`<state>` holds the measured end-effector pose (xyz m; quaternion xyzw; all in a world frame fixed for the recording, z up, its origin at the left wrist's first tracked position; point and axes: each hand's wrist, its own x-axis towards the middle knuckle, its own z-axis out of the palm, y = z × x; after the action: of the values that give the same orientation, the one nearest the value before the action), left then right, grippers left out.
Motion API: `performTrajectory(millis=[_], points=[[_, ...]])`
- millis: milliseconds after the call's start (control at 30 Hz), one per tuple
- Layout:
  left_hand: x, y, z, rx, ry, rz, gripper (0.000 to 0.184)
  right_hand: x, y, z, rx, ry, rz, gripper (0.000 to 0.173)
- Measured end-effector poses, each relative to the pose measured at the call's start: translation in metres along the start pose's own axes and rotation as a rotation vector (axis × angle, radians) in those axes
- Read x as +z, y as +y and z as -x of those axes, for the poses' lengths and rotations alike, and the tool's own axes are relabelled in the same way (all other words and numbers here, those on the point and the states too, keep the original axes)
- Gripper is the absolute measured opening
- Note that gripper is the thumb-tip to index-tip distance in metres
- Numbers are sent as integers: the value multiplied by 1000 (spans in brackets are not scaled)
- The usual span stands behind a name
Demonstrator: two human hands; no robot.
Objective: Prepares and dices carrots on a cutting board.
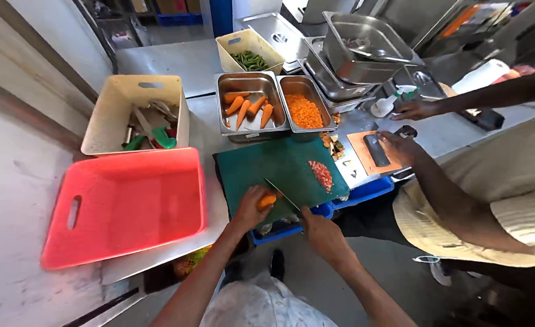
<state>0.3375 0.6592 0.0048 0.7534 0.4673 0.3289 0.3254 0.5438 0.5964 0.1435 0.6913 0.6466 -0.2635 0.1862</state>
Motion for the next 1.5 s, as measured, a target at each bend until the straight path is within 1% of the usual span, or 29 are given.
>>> performTrajectory(millis=[300,467,633,700,767,800,833,867,900,967,1033,1100,1133,1200,1267,1367,1500], points=[[-1,2,-1,-20,-22,-12,34,-5,-2,5,14,-52,35,30],[-3,2,-5,-4,-60,-19,33,4,-7,-25,-17,-103,-30,29],[0,-3,-3,29,-6,4,35,38,-19,-70,-62,-27,-130,39],[1,-1,-1,-5,11,-48,39,43,-20,-74,-70,2,-134,38],[1,9,-1,-100,-49,-165,51,44,-13,-76,-96,8,-167,37],[-1,15,-4,-143,-87,-229,54,43,-8,-79,-116,15,-187,37],[-3,21,-6,-165,-103,-276,52,42,-3,-80,-127,31,-204,38],[-6,29,-8,-178,-90,-296,50,39,2,-79,-124,62,-220,36],[-13,38,-9,-175,-30,-269,49,35,6,-76,-118,107,-247,33],[-33,60,-9,-179,118,-97,49,25,15,-64,-128,208,-331,30],[-52,72,-3,-182,240,107,48,17,24,-47,-151,286,-385,26],[-58,64,9,-177,309,223,47,13,31,-35,-145,283,-400,25],[-56,51,17,-187,320,218,46,12,32,-31,-132,258,-404,27],[-43,18,40,-258,317,152,46,17,33,-26,-110,183,-396,31],[-36,-5,58,-314,278,20,45,23,29,-24,-103,120,-357,31],[-31,-6,67,-263,271,-115,41,27,18,-17,-104,42,-287,30],[-32,-1,64,-258,257,-148,36,24,2,-15,-81,-34,-192,34]])
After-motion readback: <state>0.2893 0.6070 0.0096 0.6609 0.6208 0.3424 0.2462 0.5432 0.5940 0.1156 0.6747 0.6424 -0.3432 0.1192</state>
